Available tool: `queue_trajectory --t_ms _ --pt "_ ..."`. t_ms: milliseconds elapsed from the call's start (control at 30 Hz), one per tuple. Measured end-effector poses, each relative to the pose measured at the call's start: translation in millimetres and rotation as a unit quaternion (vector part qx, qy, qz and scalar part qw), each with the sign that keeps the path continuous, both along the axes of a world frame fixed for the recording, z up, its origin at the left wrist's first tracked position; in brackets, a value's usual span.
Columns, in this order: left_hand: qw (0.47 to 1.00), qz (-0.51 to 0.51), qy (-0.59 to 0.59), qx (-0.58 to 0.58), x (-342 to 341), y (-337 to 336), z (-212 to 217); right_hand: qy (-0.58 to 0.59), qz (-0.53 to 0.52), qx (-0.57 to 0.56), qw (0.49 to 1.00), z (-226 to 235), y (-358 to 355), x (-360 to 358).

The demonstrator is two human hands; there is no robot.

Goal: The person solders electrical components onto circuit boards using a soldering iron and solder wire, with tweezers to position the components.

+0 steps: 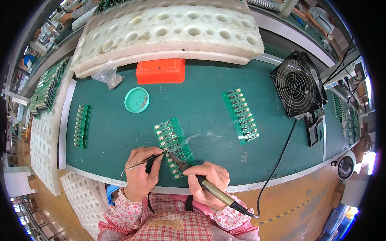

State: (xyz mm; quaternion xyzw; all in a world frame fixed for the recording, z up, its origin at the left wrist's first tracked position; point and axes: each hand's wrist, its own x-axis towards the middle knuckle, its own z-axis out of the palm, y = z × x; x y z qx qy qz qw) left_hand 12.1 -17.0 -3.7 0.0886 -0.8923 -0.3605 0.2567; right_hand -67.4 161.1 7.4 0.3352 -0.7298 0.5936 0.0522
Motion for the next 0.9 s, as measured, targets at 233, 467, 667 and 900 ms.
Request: queue_trajectory --t_ms 233,467,667,900 --pt "1.0 -0.003 0.009 -0.004 -1 0 -1 0.03 0.033 0.012 0.999 2 -1 -4" --pt "1.0 -0.008 0.011 -0.001 -1 -1 -1 0.043 0.041 0.021 0.998 4 -4 -4" --pt "1.0 -0.008 0.015 0.0 -1 0 0 0.052 0.006 0.004 0.999 1 6 -3" --pt "1.0 -0.006 0.016 -0.008 -1 0 0 0.063 -0.069 -0.027 0.995 -6 13 2"
